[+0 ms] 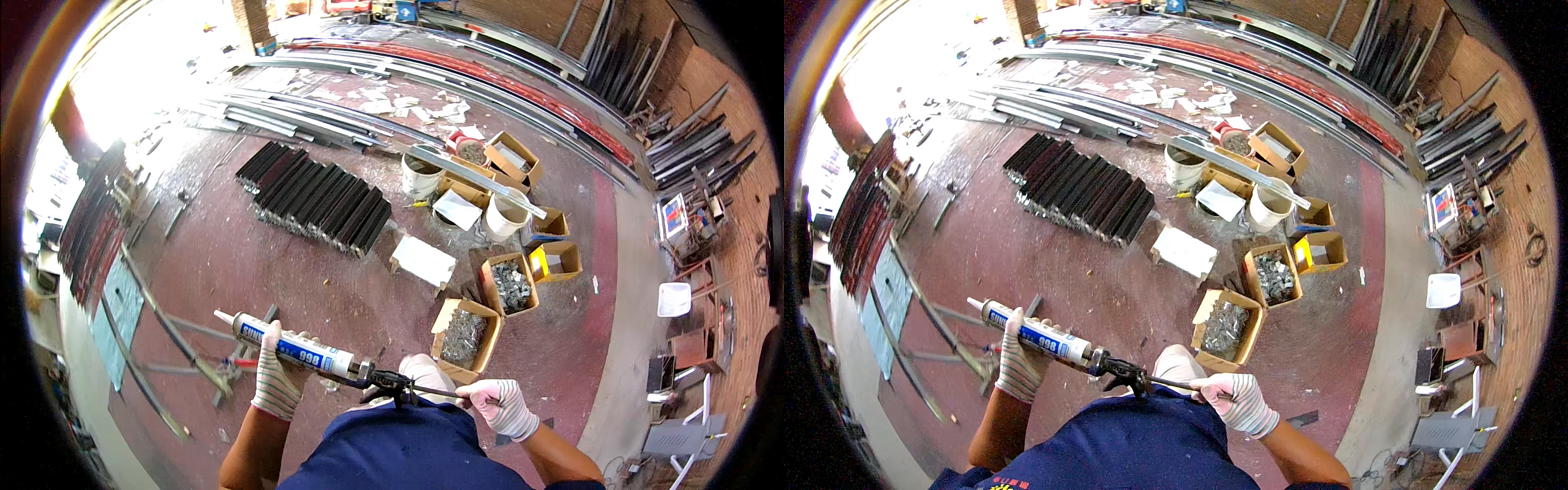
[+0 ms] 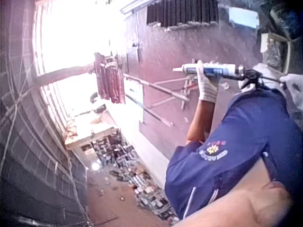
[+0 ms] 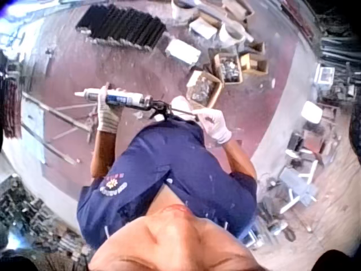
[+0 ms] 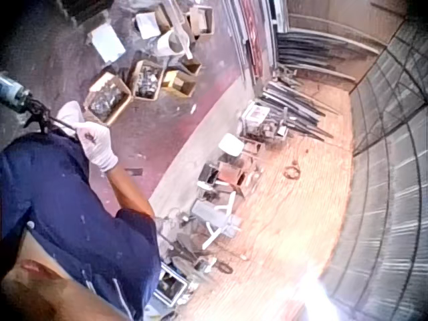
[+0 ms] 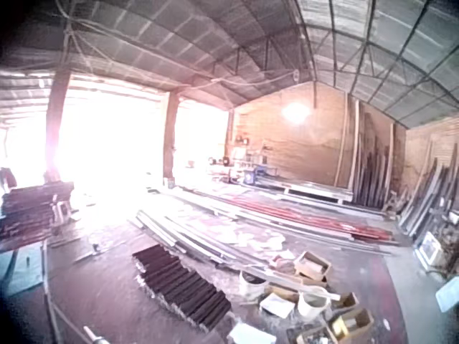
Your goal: The person sits on the floor and assembles small metal clips onto a long metal profile, then applies sealant along the profile using a caulking gun.
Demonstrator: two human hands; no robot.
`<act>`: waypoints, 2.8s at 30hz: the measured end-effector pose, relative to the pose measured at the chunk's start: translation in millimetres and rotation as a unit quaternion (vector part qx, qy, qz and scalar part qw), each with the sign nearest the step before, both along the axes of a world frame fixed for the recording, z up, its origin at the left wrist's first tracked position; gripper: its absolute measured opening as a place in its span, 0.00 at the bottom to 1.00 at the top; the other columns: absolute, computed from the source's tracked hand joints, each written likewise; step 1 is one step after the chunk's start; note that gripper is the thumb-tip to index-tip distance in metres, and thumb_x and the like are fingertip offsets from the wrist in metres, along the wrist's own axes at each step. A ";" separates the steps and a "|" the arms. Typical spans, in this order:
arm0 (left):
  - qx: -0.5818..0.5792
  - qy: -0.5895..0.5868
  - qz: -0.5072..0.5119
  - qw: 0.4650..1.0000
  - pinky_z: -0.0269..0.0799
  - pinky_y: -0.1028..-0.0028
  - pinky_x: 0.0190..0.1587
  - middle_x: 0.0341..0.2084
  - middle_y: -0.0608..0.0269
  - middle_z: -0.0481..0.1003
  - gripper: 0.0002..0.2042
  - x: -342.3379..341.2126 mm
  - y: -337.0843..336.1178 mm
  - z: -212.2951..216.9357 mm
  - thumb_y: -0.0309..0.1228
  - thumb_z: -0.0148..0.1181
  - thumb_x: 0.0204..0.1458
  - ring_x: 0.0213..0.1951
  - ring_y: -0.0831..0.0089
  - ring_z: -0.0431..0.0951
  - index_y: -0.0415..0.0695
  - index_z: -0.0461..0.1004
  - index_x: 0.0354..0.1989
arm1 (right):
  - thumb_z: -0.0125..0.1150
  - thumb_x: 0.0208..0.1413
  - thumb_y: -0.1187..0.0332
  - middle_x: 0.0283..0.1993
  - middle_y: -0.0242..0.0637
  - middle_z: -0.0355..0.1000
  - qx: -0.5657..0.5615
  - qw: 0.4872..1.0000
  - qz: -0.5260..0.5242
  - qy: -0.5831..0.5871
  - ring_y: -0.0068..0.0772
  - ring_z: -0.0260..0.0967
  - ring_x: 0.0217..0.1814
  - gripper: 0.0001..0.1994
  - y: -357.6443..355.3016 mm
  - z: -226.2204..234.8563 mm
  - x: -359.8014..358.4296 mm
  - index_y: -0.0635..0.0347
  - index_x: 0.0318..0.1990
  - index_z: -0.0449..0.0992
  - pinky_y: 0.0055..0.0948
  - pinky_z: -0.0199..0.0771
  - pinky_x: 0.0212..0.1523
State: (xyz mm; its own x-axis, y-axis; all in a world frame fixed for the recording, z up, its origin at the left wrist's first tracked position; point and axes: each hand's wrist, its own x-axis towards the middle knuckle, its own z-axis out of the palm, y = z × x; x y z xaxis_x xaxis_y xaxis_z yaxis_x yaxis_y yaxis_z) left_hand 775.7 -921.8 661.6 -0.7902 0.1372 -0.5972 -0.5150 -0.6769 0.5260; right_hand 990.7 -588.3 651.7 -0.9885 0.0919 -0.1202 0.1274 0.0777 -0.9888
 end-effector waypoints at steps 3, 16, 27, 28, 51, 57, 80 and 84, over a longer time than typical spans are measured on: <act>0.007 0.010 0.016 1.000 0.83 0.54 0.50 0.34 0.58 0.79 0.19 -67.9 23.6 -11.6 0.48 0.73 0.55 0.40 0.59 0.82 0.46 0.74 0.39 | 0.63 0.67 0.49 0.50 0.41 0.81 -0.104 0.994 -0.038 -0.023 0.32 0.78 0.51 0.29 21.4 -24.2 -68.3 0.68 0.62 0.75 0.33 0.78 0.56; -0.002 0.026 0.011 1.000 0.81 0.56 0.53 0.35 0.59 0.77 0.19 -297.4 256.8 18.4 0.46 0.71 0.56 0.41 0.59 0.81 0.45 0.72 0.38 | 0.64 0.65 0.65 0.43 0.41 0.80 0.011 0.987 0.140 0.074 0.41 0.78 0.44 0.12 148.6 -97.1 -378.0 0.59 0.52 0.80 0.37 0.78 0.49; 0.026 -0.046 -0.244 0.968 0.79 0.61 0.48 0.38 0.67 0.76 0.35 -467.2 436.7 -42.0 0.49 0.71 0.55 0.38 0.70 0.79 0.46 0.67 0.67 | 0.65 0.58 0.64 0.52 0.40 0.78 0.197 0.978 0.040 0.064 0.37 0.77 0.50 0.22 299.8 -126.7 -479.4 0.62 0.59 0.75 0.34 0.77 0.53; -0.023 -0.074 -0.257 0.963 0.80 0.58 0.46 0.38 0.65 0.76 0.36 -485.0 462.8 -31.4 0.48 0.70 0.57 0.37 0.68 0.80 0.48 0.62 0.70 | 0.65 0.61 0.61 0.49 0.36 0.77 0.144 0.988 -0.020 0.057 0.32 0.75 0.47 0.21 305.7 -116.0 -490.9 0.62 0.58 0.75 0.31 0.76 0.49; 0.110 0.099 -0.548 0.823 0.78 0.73 0.45 0.37 0.69 0.80 0.13 -796.9 761.1 -5.3 0.36 0.74 0.58 0.40 0.78 0.79 0.44 0.79 0.45 | 0.80 0.49 0.45 0.63 0.37 0.75 -0.066 0.929 -0.353 -0.094 0.37 0.75 0.62 0.46 487.1 -111.3 -742.6 0.58 0.70 0.65 0.36 0.76 0.63; 0.105 0.129 -0.563 0.810 0.79 0.73 0.46 0.41 0.63 0.82 0.18 -813.6 769.5 -3.5 0.35 0.73 0.58 0.43 0.77 0.81 0.42 0.79 0.53 | 0.84 0.47 0.51 0.73 0.38 0.64 -0.061 0.909 -0.402 -0.093 0.38 0.65 0.72 0.52 499.0 -107.0 -762.7 0.58 0.75 0.57 0.40 0.66 0.72; -0.120 -0.286 -0.281 0.908 0.84 0.55 0.46 0.35 0.63 0.76 0.17 -772.4 861.4 -290.2 0.33 0.72 0.58 0.36 0.68 0.81 0.46 0.70 0.50 | 0.63 0.65 0.66 0.52 0.42 0.75 -0.022 0.978 -0.146 -0.149 0.40 0.75 0.53 0.18 613.9 -314.5 -716.2 0.60 0.60 0.74 0.35 0.76 0.54; -0.146 -0.244 -0.284 0.916 0.82 0.58 0.43 0.38 0.65 0.74 0.24 -765.0 850.8 -403.1 0.49 0.71 0.58 0.37 0.69 0.80 0.52 0.65 0.53 | 0.65 0.66 0.60 0.58 0.45 0.75 -0.021 0.964 -0.137 -0.228 0.39 0.75 0.57 0.22 618.2 -379.7 -708.9 0.61 0.62 0.74 0.36 0.75 0.59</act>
State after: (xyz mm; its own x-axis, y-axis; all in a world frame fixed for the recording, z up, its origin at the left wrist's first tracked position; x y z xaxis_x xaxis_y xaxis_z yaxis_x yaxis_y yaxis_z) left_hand 10.7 -71.0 258.5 -0.2703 0.2207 -0.9371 -0.9623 -0.0936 0.2555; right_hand 281.8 29.8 272.0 -0.7716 0.3274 -0.5454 0.5595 -0.0587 -0.8268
